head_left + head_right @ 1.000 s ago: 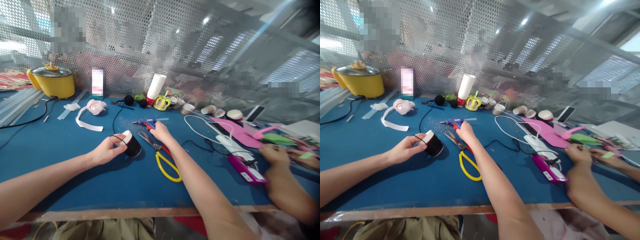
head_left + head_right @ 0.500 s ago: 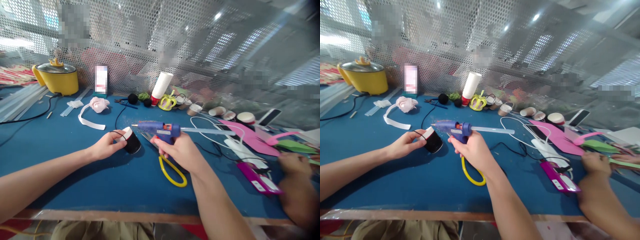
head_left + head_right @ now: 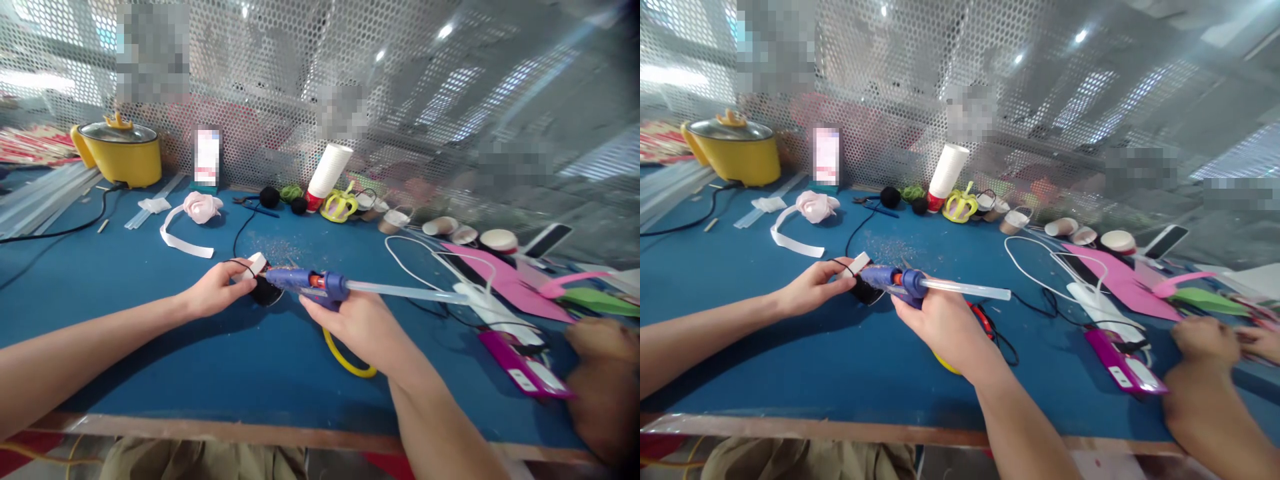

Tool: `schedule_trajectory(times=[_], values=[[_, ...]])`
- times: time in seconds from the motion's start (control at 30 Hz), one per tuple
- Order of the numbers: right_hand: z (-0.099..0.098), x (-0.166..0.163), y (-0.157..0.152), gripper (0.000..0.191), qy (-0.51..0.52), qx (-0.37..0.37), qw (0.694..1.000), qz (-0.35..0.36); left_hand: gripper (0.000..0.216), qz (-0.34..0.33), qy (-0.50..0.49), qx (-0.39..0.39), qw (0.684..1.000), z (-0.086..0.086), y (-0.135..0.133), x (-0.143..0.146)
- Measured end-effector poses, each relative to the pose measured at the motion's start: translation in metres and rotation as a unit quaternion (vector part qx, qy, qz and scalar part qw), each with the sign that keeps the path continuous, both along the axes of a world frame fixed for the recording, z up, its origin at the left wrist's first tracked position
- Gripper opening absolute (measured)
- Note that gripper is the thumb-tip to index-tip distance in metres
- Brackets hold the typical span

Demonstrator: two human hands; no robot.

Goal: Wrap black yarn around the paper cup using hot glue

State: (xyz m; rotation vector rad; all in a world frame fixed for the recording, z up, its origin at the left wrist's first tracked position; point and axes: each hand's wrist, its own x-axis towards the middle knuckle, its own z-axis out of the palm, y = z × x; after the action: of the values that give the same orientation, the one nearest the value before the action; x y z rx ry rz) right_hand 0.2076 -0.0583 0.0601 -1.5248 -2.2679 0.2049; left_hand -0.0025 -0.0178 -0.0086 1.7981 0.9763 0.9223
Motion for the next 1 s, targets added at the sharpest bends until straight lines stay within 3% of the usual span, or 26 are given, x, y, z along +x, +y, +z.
schedule_trajectory(times=[0.23, 0.57, 0.73, 0.87, 1.0], values=[[0.0024, -0.0038, -0.0007, 0.016, 0.003, 0.030, 0.998, 0.055, 0.027, -0.007, -0.003, 0.006, 1.000, 0.0004, 0.0000, 0.0001], [-0.0002, -0.0044, -0.0012, 0.018, -0.008, 0.036, 0.998, 0.059, 0.027, 0.002, 0.004, 0.007, 1.000, 0.0012, -0.0011, -0.0002], [0.0002, -0.0039, -0.0005, 0.015, -0.014, 0.055, 0.998, 0.023, 0.026, 0.000, 0.001, 0.009, 1.000, 0.0002, -0.0011, 0.0000], [0.0010, -0.0043, -0.0009, 0.013, -0.011, 0.039, 0.999, 0.035, 0.025, 0.003, -0.005, 0.015, 1.000, -0.0015, -0.0009, -0.0006], [0.0005, -0.0036, -0.0005, 0.016, -0.023, 0.039, 0.999, -0.017, 0.026, 0.002, -0.005, 0.013, 1.000, -0.0017, -0.0010, -0.0008]])
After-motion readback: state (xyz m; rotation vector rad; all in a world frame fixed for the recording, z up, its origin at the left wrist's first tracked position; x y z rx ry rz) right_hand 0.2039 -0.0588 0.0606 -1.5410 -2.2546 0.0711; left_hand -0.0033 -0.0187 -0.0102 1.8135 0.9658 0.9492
